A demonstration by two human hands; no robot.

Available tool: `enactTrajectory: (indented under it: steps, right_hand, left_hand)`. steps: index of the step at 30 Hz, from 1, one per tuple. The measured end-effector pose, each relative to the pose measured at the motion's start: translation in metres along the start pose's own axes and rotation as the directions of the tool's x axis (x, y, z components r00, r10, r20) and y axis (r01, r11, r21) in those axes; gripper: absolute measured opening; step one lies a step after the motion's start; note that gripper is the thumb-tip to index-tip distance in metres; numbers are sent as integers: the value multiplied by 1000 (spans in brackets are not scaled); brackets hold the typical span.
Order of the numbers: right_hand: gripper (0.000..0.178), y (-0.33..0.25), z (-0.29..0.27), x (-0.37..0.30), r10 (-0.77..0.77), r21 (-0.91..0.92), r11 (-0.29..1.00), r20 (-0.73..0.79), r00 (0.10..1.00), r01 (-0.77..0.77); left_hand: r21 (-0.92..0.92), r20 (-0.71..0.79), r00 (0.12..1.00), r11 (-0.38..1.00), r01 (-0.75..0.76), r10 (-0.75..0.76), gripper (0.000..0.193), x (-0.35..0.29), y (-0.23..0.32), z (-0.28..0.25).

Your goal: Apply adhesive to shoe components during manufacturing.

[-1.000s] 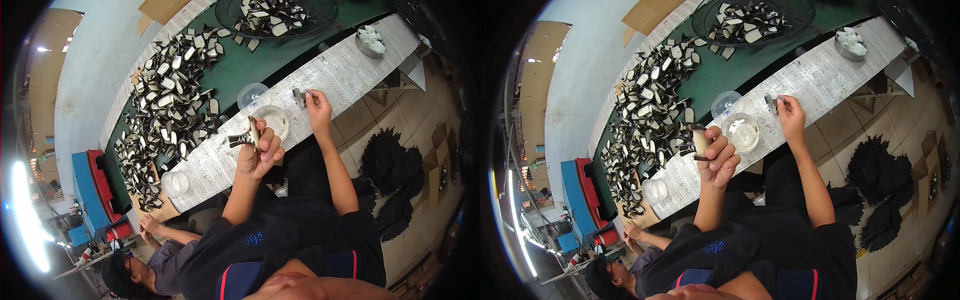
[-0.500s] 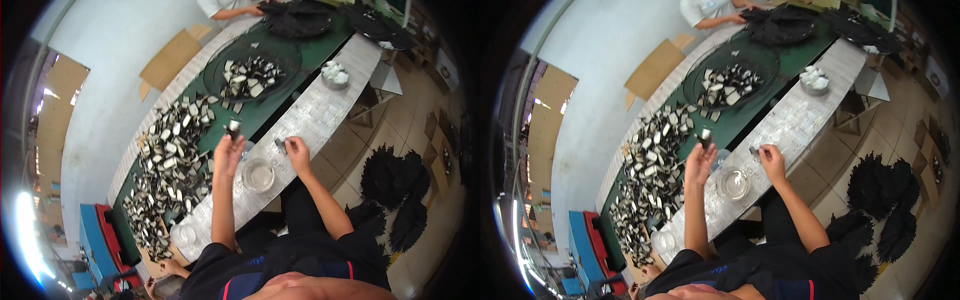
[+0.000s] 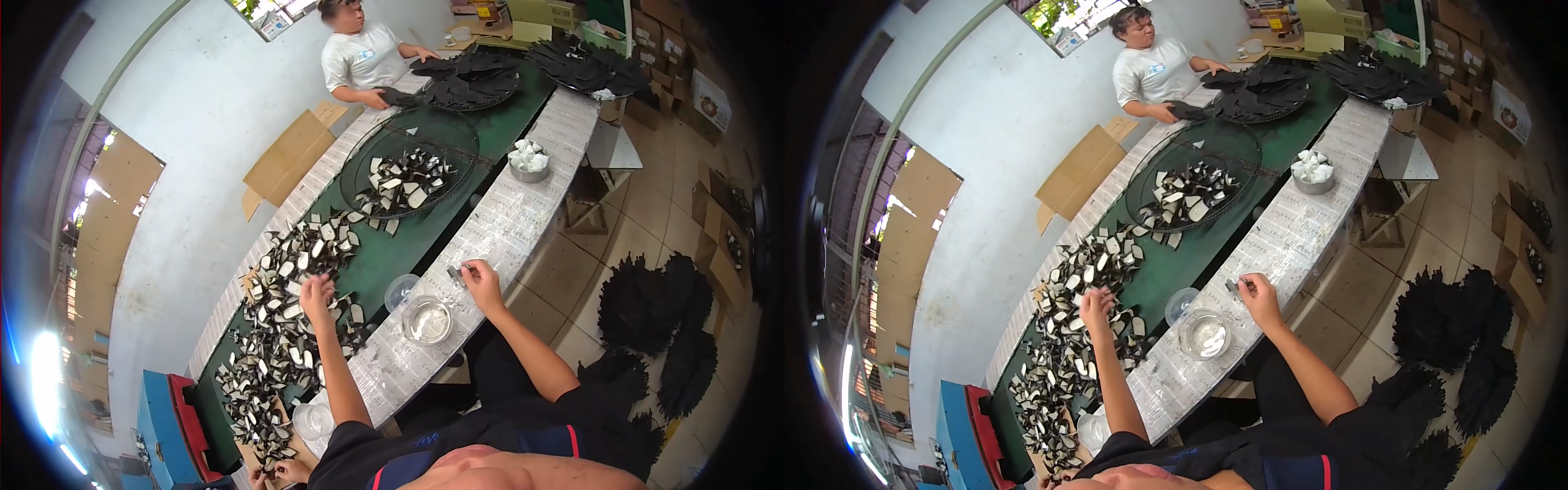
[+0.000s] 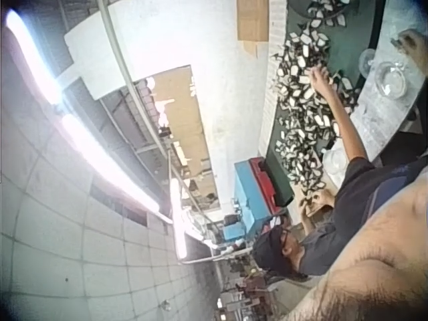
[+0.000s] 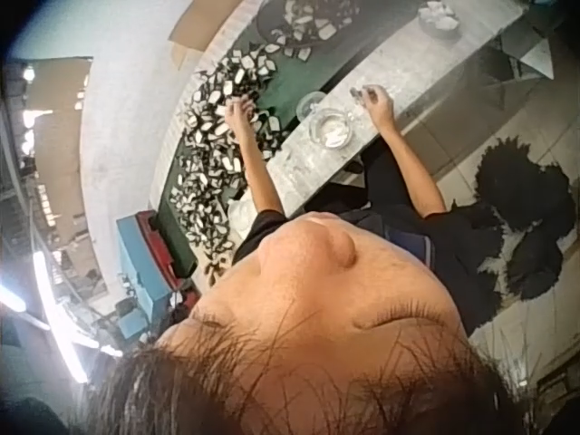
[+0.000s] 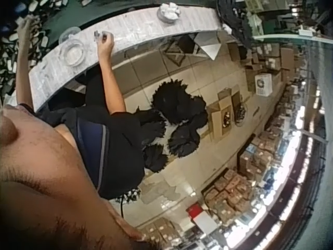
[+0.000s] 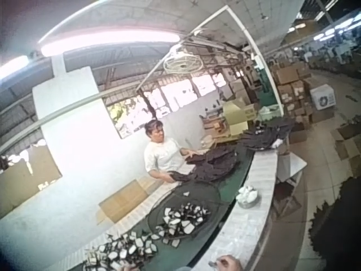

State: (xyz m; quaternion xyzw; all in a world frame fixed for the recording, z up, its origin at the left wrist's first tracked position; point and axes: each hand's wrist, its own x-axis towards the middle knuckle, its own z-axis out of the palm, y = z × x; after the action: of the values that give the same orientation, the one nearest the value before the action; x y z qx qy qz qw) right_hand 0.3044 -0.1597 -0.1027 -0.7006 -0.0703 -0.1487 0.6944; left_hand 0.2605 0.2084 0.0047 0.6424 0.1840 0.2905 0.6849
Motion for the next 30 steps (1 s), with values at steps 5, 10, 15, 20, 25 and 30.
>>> enactTrajectory:
  steps: [5,10,15,20,25,30]
  right_hand:
    - [12,5,0,0,15,-1,1000,8,1000,-15]
    - [14,9,0,0,17,-65,998,11,1000,-16]
    - [15,9,4,-2,25,-61,998,21,999,-24]
    - [17,12,6,-3,18,-46,999,30,999,-16]
    - [17,12,3,-3,21,-23,1000,30,999,-21]
    - [16,-3,4,-4,34,-49,998,54,998,-32]
  left_hand:
    - [151,-215,974,983,105,-71,23,-51,-22,-93]
    - [172,-239,968,978,119,-76,26,-74,-14,-141]
    - [184,-275,957,973,141,-87,26,-76,-6,-158]
    - [293,-262,961,942,167,-89,30,-68,-11,-156]
    - [390,-232,965,897,210,-125,32,-62,-19,-148]
    - [363,-264,954,901,238,-146,33,-64,-29,-147]
